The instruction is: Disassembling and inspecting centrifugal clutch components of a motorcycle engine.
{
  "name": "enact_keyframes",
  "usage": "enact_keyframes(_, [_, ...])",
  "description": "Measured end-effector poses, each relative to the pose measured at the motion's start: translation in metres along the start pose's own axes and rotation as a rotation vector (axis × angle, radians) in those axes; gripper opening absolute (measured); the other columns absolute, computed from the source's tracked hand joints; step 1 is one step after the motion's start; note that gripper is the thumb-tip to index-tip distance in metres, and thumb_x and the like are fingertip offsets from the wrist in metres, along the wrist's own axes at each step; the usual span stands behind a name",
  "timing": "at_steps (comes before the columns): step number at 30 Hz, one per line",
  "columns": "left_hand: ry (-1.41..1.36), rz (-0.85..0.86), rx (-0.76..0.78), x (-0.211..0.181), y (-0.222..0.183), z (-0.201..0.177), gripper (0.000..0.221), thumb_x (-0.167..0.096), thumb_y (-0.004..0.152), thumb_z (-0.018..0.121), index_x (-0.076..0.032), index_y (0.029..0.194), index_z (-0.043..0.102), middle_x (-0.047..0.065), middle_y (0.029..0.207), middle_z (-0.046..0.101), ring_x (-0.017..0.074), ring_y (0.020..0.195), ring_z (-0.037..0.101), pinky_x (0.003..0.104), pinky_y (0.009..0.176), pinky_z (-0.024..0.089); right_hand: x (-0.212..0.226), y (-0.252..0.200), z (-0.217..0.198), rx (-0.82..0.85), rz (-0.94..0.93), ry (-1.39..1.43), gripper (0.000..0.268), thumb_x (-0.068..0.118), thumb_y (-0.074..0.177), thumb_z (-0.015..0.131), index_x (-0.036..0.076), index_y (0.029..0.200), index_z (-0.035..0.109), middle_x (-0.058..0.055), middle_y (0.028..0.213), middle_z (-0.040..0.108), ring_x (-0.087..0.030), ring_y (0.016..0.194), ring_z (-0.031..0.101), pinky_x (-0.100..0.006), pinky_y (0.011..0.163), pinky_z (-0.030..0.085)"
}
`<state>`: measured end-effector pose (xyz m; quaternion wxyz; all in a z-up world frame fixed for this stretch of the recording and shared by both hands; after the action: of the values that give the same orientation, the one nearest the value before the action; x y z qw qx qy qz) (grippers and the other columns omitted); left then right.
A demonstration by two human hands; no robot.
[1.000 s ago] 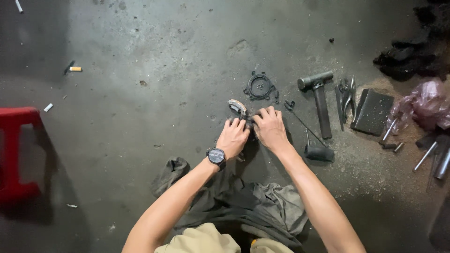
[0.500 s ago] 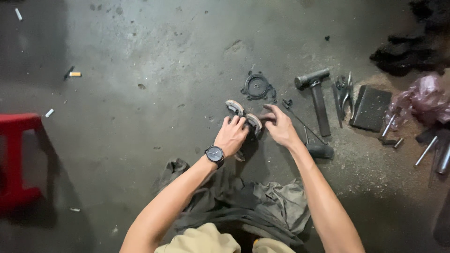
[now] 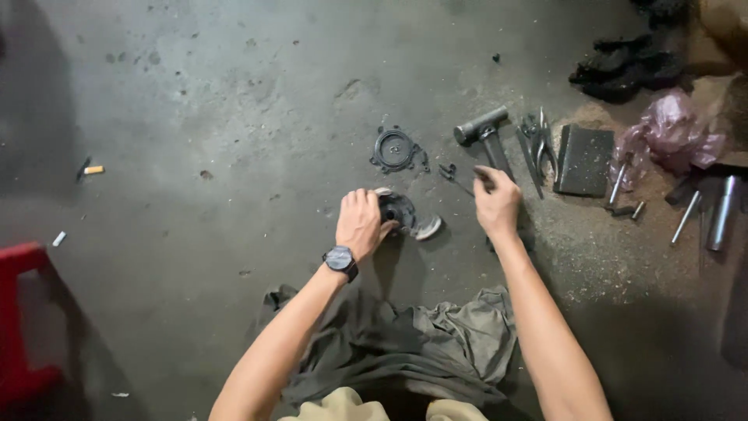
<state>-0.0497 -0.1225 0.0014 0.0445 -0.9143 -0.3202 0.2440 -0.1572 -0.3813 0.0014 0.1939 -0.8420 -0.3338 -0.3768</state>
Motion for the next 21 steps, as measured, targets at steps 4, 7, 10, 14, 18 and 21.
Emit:
enact_keyframes(4, [-0.017,-0.154,-0.087,-0.005,-0.006,-0.005,0.080,-0.044,0.080,0.082,0.002,0.137,0.052,0.020,0.129,0.055,0.0360,0.117,0.052,0.049,0.099,0.043,0.017,0.013,0.013,0.065,-0.314,-0.186,0.027,0.001,0.092,0.068,0.005,0.118,0.074,-0.018,0.107,0.070,-0.035,0.096,0.070,-0.041,0.085,0.056])
enact_keyframes(7, [0.012,-0.080,-0.225,-0.006,-0.003,0.003,0.084,-0.035,0.072,0.085,-0.001,0.141,0.051,0.020,0.133,0.054,0.0362,0.119,0.051,0.051,0.097,0.041,0.016,0.024,0.024,0.142,-0.335,-0.300,0.031,0.005,0.089,0.070,0.008,0.119,0.074,-0.019,0.108,0.066,-0.039,0.095,0.067,-0.046,0.083,0.055])
enact_keyframes(10, [-0.001,-0.068,-0.188,-0.003,-0.002,0.012,0.080,-0.032,0.075,0.083,-0.003,0.142,0.050,0.021,0.134,0.053,0.0368,0.123,0.050,0.053,0.099,0.041,0.023,0.029,0.028,0.221,-0.327,-0.405,0.032,0.008,0.087,0.071,0.011,0.119,0.073,-0.019,0.108,0.064,-0.040,0.096,0.066,-0.048,0.083,0.054])
enact_keyframes(14, [0.028,0.006,-0.202,-0.004,-0.003,0.015,0.078,-0.027,0.078,0.081,-0.001,0.144,0.049,0.023,0.137,0.052,0.0374,0.123,0.050,0.055,0.099,0.040,0.023,0.033,0.029,0.267,-0.349,-0.439,0.032,0.010,0.086,0.073,0.012,0.118,0.074,-0.019,0.106,0.062,-0.041,0.098,0.066,-0.048,0.085,0.055])
enact_keyframes(18, [-0.008,-0.019,-0.176,-0.007,-0.005,0.006,0.076,-0.024,0.078,0.080,-0.002,0.143,0.049,0.021,0.137,0.052,0.0371,0.124,0.050,0.055,0.099,0.041,0.028,0.032,0.029,0.277,-0.367,-0.482,0.034,0.009,0.085,0.072,0.010,0.120,0.073,-0.020,0.107,0.062,-0.042,0.098,0.066,-0.049,0.084,0.055])
enact_keyframes(21, [-0.007,-0.025,-0.184,-0.007,-0.006,0.003,0.077,-0.025,0.076,0.081,-0.003,0.143,0.049,0.021,0.137,0.052,0.0376,0.123,0.050,0.056,0.098,0.041,0.031,0.032,0.029,0.280,-0.378,-0.447,0.035,0.013,0.085,0.075,0.005,0.118,0.071,-0.021,0.107,0.062,-0.042,0.098,0.065,-0.050,0.082,0.054])
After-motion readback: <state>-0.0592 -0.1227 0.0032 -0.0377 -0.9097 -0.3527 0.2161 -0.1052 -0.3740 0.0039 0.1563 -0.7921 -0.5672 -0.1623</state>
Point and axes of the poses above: each hand's wrist, its own y-axis towards the middle knuckle, its own z-axis out of the palm, x = y × z, the point moved 3 cm from there along y, towards the middle knuckle
